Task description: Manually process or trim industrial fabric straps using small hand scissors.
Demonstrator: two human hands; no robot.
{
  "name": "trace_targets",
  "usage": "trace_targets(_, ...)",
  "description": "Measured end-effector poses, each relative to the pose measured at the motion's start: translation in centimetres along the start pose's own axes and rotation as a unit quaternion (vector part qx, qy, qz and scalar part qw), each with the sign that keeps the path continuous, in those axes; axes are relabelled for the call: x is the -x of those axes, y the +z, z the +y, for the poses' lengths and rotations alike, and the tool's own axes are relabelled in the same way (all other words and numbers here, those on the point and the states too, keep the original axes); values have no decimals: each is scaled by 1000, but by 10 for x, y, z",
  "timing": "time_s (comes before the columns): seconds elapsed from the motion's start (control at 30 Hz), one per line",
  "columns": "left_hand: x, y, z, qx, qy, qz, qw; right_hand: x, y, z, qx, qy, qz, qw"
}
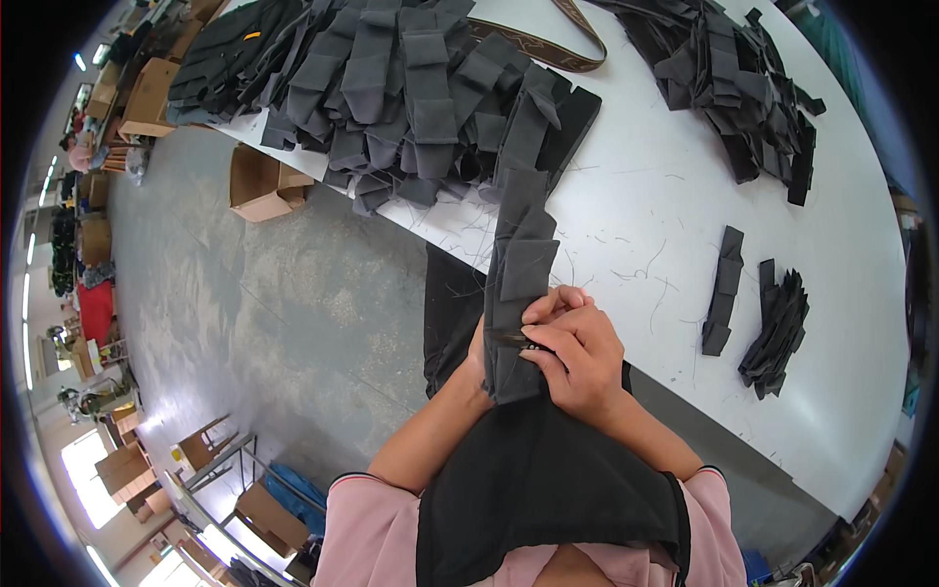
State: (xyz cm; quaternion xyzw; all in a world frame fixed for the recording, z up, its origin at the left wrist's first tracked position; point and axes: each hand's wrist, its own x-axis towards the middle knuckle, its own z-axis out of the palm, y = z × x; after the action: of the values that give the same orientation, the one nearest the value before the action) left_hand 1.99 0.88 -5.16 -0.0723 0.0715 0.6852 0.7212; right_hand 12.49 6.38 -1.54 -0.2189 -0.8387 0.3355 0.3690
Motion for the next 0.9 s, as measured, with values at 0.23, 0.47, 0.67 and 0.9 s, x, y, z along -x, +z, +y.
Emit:
trace_targets(0.23, 2, 6, -2, -77, 29, 3, 997, 1, 1, 1, -123, 74, -36, 989)
trace_targets(0.47, 3, 12, -3, -105, 35, 29, 993, 2, 2, -6, -93, 95, -15, 991)
trace_targets(0.67, 4, 6, -3, -92, 34, 25, 995, 4, 2, -8, -110, 106, -35, 988)
trace_targets(0.9, 3, 5, -2, -24, 21, 32, 999, 5, 6, -1, -234, 205, -49, 949)
